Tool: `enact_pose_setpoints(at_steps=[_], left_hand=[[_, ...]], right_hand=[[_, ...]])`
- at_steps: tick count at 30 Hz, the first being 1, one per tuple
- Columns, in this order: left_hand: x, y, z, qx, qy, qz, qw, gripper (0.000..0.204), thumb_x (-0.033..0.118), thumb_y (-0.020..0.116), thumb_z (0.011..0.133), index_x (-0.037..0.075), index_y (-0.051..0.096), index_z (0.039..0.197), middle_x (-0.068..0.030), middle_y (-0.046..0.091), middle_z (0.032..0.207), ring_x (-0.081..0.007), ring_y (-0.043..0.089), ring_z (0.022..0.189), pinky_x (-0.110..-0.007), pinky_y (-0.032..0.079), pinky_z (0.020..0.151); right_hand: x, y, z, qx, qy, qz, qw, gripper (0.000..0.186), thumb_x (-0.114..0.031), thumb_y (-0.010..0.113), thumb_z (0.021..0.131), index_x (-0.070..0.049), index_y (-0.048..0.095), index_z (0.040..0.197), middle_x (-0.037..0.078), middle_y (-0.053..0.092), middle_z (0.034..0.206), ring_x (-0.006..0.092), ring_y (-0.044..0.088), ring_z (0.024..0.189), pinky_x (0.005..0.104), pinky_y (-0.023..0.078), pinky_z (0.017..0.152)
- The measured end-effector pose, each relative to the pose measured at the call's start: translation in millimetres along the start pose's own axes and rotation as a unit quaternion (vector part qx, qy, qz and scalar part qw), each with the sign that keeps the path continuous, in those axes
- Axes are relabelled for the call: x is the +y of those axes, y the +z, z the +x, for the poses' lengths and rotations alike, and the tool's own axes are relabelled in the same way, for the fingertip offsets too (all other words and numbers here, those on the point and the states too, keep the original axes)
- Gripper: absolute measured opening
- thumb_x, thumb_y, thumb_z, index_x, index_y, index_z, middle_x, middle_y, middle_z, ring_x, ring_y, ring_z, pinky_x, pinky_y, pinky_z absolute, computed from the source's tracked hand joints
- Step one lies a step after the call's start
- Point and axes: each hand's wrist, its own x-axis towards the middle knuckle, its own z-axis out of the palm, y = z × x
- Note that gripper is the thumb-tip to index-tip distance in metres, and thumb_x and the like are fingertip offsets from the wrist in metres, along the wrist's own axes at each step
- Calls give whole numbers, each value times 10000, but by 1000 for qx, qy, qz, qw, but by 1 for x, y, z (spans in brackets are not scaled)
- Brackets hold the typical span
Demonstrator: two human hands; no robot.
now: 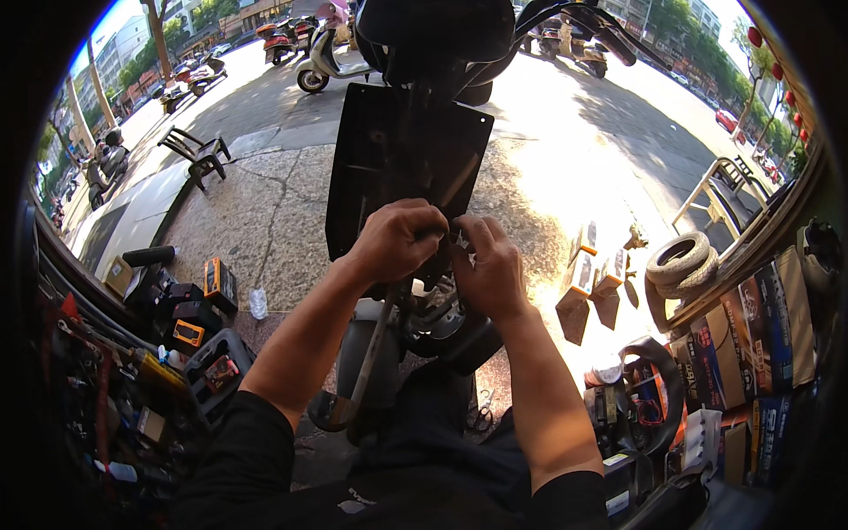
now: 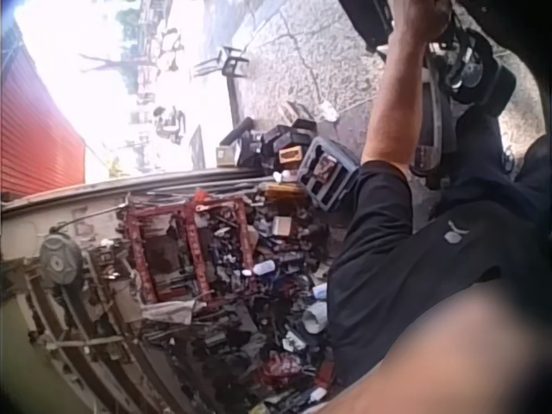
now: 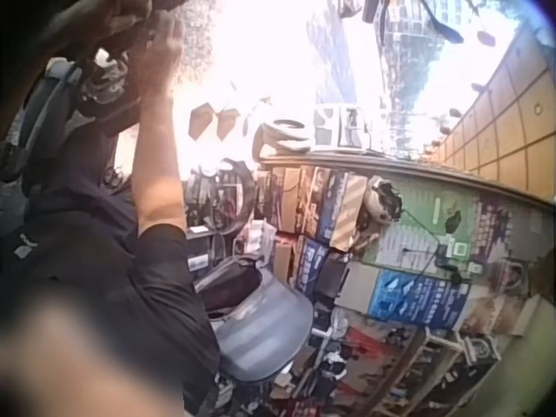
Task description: The person retrieves a small box from a shelf, opens it, and removes a component. They then work on the front fork area of a scooter, using pliers to cut and adjust wires or cables near the handlebar stem.
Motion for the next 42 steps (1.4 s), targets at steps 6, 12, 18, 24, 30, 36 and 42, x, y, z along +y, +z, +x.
enact_pose_setpoints(at_steps=[6, 12, 18, 24, 30, 36, 42], left_hand=[[10, -8, 6, -2, 29, 78, 997, 126, 148, 687, 812, 127, 741, 924, -48, 682, 903, -287, 670, 951, -423, 542, 794], [21, -16, 15, -23, 72, 198, 977, 114, 127, 720, 769, 113, 723, 882, -29, 640, 838, -274, 643, 885, -423, 527, 740], [25, -22, 25, -47, 88, 214, 972, 105, 126, 732, 741, 102, 681, 829, -26, 626, 832, -282, 634, 879, -437, 521, 731], [24, -18, 24, -26, 91, 221, 971, 117, 133, 736, 730, 99, 640, 788, -29, 612, 827, -284, 633, 874, -445, 521, 722], [24, -14, 18, -27, 33, 196, 980, 98, 157, 721, 758, 116, 674, 834, -25, 639, 875, -281, 647, 924, -441, 538, 773], [23, -14, 18, 1, 59, 221, 974, 80, 148, 723, 765, 126, 680, 830, -14, 636, 851, -269, 649, 909, -431, 533, 747], [23, -15, 17, -1, 58, 188, 980, 63, 143, 722, 780, 121, 690, 831, -21, 622, 831, -266, 649, 901, -430, 526, 740]], right_hand=[[11, -4, 13, -30, -36, 30, 998, 54, -51, 704, 846, -24, 671, 879, 150, 650, 803, 338, 677, 741, 412, 517, 622], [10, -8, 20, -97, 136, 100, 981, 58, -66, 701, 833, -18, 675, 814, 153, 687, 751, 228, 691, 694, 359, 528, 636], [12, -2, 28, -113, 231, 180, 949, 80, -94, 708, 820, -14, 708, 816, 68, 692, 707, 119, 646, 648, 304, 512, 600], [1, -6, 31, -105, 341, 315, 880, 51, -47, 703, 809, 2, 690, 806, 53, 659, 709, 123, 595, 583, 272, 457, 524], [-8, -8, 33, -94, 392, 363, 840, 23, -16, 682, 807, -6, 662, 801, 46, 594, 645, 125, 521, 497, 279, 391, 448], [-6, -6, 35, -100, 376, 343, 855, 30, -17, 685, 796, -4, 658, 801, 44, 585, 637, 127, 514, 491, 283, 385, 446], [0, -11, 39, -113, 389, 336, 850, 80, -16, 697, 761, 31, 690, 825, 60, 626, 666, 117, 562, 550, 275, 417, 482]])
